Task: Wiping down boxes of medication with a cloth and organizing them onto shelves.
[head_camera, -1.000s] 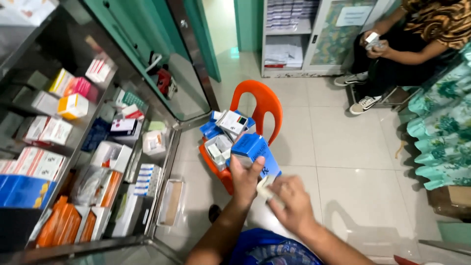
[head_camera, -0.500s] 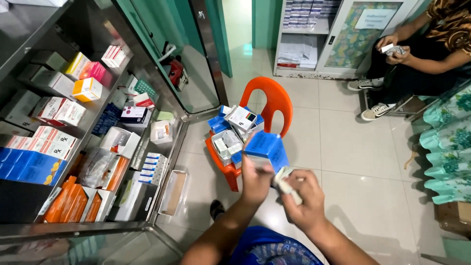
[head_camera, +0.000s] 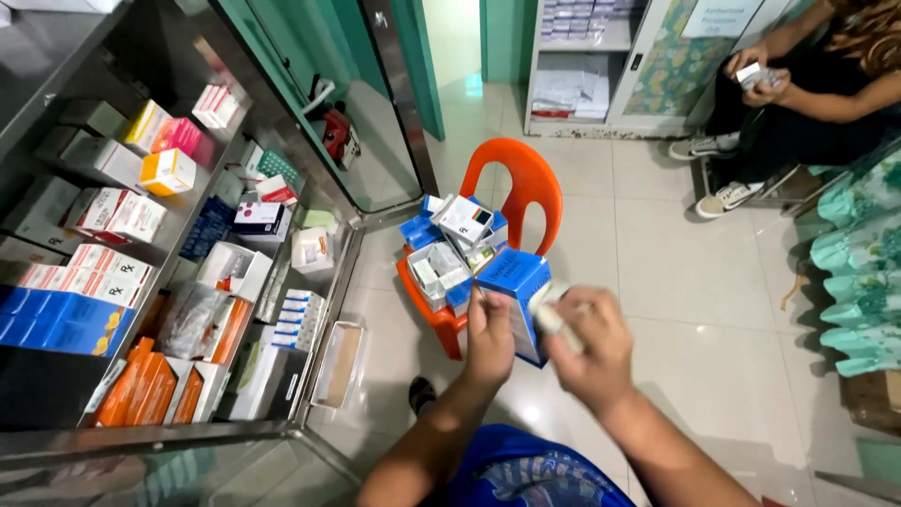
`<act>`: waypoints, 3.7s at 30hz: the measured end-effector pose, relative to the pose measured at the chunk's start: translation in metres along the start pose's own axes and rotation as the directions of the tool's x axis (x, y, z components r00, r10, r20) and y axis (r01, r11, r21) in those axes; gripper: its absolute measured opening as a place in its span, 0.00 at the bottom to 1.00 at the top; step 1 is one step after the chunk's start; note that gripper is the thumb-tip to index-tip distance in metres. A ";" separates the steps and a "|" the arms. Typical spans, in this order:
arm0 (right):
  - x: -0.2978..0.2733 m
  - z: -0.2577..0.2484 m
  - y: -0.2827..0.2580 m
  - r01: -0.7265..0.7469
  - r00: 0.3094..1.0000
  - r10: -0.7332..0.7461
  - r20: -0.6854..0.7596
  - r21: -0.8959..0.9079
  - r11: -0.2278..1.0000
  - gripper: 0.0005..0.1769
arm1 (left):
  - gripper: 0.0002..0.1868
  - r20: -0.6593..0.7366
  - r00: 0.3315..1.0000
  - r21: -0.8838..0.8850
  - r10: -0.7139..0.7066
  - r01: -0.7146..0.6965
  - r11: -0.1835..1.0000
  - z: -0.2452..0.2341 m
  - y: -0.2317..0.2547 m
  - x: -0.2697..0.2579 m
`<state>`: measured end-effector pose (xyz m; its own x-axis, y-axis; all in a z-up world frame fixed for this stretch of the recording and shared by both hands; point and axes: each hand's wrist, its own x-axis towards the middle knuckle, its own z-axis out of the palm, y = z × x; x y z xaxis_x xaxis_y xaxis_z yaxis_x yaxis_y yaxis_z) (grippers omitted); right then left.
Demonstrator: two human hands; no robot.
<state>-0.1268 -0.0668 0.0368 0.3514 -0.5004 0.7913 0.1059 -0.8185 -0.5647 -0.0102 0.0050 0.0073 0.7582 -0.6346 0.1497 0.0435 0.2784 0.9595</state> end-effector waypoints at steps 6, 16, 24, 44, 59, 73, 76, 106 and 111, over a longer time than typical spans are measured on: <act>0.012 0.000 0.012 0.007 0.999 -0.006 -0.031 0.033 0.999 0.06 | 0.37 0.128 0.989 -0.122 0.073 -0.058 0.991 -0.007 0.000 -0.003; 0.014 0.017 0.005 0.011 0.999 -0.007 -0.052 0.083 0.997 0.05 | 0.36 0.184 0.974 -0.152 0.128 -0.101 0.983 -0.009 0.028 -0.008; 0.015 0.013 0.012 -0.087 0.995 0.092 -0.047 0.108 0.990 0.04 | 0.38 0.331 0.925 -0.059 0.184 -0.175 0.983 -0.031 0.038 -0.003; 0.026 -0.024 -0.033 -0.045 0.909 -0.052 0.414 0.221 0.974 0.04 | 0.38 0.425 0.788 0.194 0.446 -0.560 0.805 -0.057 0.032 -0.013; -0.048 0.016 0.016 -0.564 0.794 0.444 0.415 0.232 0.792 0.41 | 0.38 0.106 0.971 0.076 0.215 -0.224 0.972 -0.037 0.029 -0.012; 0.006 0.169 0.008 -0.864 0.478 0.539 0.693 0.483 0.146 0.29 | 0.29 0.269 0.962 -0.035 0.042 -0.034 0.999 -0.178 0.085 0.062; 0.003 0.218 0.016 -0.899 0.409 0.475 0.779 0.432 0.065 0.36 | 0.41 0.401 0.915 0.097 -0.042 0.002 0.995 -0.231 0.113 0.077; -0.019 0.736 -0.132 -0.672 0.201 -0.426 0.882 0.440 0.595 0.43 | 0.32 -0.647 0.364 0.732 0.671 0.046 0.680 -0.671 0.031 0.120; -0.032 0.782 -0.129 -0.699 0.026 -0.403 0.915 0.305 0.647 0.49 | 0.31 -0.655 0.324 0.734 0.682 0.061 0.676 -0.711 0.006 0.133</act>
<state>0.5755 0.2750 -0.0990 0.8175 0.5749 0.0336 0.1063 -0.0933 -0.9899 0.5537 0.4347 -0.1365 0.7018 0.4565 0.5468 -0.4019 -0.3800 0.8331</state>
